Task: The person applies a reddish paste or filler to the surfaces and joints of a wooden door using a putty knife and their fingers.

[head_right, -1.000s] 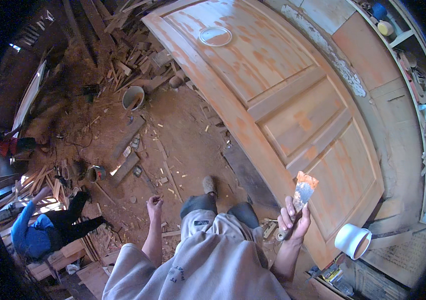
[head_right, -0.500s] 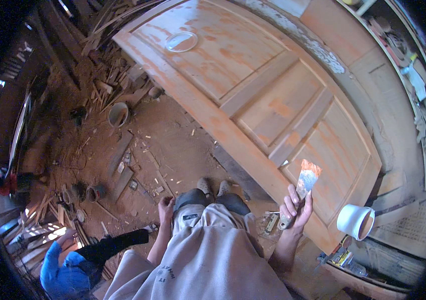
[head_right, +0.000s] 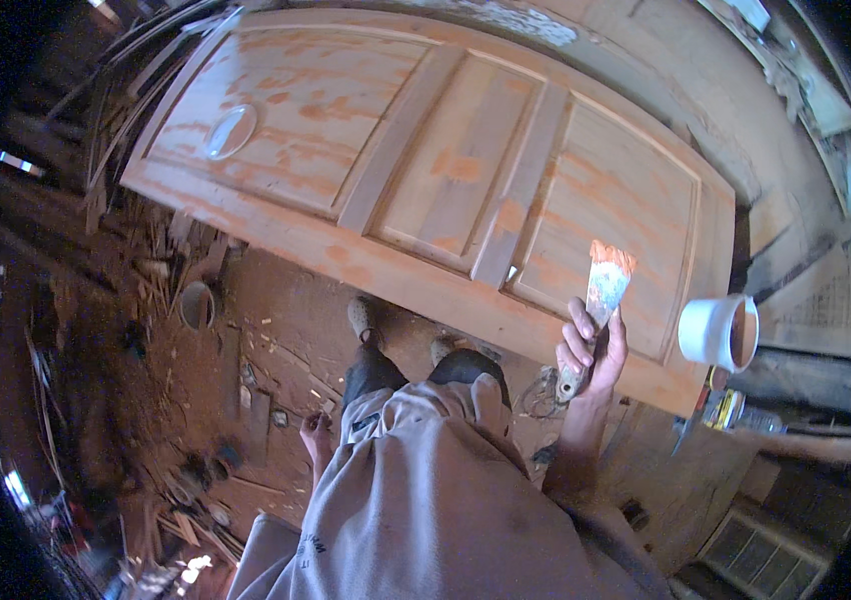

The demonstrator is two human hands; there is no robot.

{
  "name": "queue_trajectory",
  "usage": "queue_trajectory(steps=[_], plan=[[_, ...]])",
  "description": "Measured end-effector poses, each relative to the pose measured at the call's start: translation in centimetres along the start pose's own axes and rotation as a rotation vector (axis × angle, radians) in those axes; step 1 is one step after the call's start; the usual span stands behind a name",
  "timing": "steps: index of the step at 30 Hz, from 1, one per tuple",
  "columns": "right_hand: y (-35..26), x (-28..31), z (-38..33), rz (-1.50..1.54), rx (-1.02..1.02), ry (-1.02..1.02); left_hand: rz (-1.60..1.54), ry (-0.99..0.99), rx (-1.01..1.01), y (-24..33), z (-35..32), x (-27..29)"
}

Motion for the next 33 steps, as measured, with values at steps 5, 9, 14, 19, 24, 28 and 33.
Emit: queue_trajectory(steps=[5,9,14,19,24,28,33], plan=[[2.5,-1.5,2.1,-0.022,0.054,0.096,0.119,-0.161,-0.088,5.6,6.2,-2.8],[9.5,-4.1,5.2,-0.032,-0.023,0.275,0.198,-0.278,-0.178,10.3,14.1,-2.0],[15.4,-6.9,8.2,-0.109,-0.067,0.266,0.223,-0.395,-0.167,16.1,22.5,-3.0],[17.9,-8.1,8.8,-0.102,0.078,0.292,0.169,-0.481,-0.083,19.2,32.5,-2.3],[19.7,-7.1,6.5,-0.022,0.235,0.373,0.176,-0.587,-0.126,23.3,36.3,-4.9],[20.4,-6.3,5.2,-0.03,0.274,0.373,0.231,-0.587,-0.156,25.1,36.1,-7.4],[19.8,-7.7,5.3,-0.078,0.226,0.345,0.274,-0.593,-0.201,24.2,33.5,-7.7]])
Point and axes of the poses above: each hand's wrist, its own z-axis towards the middle knuckle, its own x-axis out of the back of the hand, y = z × x, the point moved 1 cm from there along z, towards the middle knuckle, and after that the axes turned 4 degrees about -z, right-handed, at the moved point
